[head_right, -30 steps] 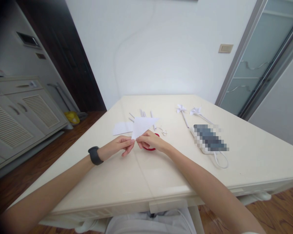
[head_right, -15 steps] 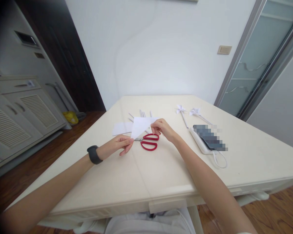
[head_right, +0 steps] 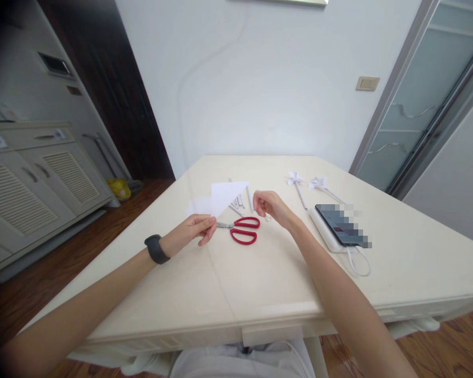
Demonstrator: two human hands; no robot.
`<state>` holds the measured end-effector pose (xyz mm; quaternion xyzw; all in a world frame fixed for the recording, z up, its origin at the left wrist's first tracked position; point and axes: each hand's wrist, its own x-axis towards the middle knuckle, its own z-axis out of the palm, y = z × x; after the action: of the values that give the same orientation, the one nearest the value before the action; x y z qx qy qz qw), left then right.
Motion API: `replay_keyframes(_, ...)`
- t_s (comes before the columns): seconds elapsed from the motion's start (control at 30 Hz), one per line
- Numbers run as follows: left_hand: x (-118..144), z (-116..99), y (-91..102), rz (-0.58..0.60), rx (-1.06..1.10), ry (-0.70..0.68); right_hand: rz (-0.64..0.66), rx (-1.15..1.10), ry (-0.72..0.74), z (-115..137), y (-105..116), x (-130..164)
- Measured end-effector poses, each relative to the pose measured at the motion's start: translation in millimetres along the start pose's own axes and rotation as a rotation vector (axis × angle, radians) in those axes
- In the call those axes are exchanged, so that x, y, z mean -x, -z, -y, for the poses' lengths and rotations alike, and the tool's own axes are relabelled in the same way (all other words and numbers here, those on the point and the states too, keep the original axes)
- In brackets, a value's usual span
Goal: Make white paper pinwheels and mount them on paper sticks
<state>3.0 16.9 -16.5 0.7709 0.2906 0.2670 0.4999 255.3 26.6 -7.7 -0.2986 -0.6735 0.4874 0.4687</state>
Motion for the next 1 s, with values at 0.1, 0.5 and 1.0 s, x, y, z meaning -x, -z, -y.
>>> replay_keyframes(0.1,-1,1,0.2,-0.010,-0.002,0.016,0.139,0.039,-0.075,-4,-25,1)
replay_keyframes(0.5,1,-2,-6.5,0.150,0.058,0.092,0.183,0.165,-0.101,-7,-54,2)
replay_keyframes(1.0,0,-3,1.8,-0.187,0.188,0.074,0.520,0.326,-0.257,-2,-56,7)
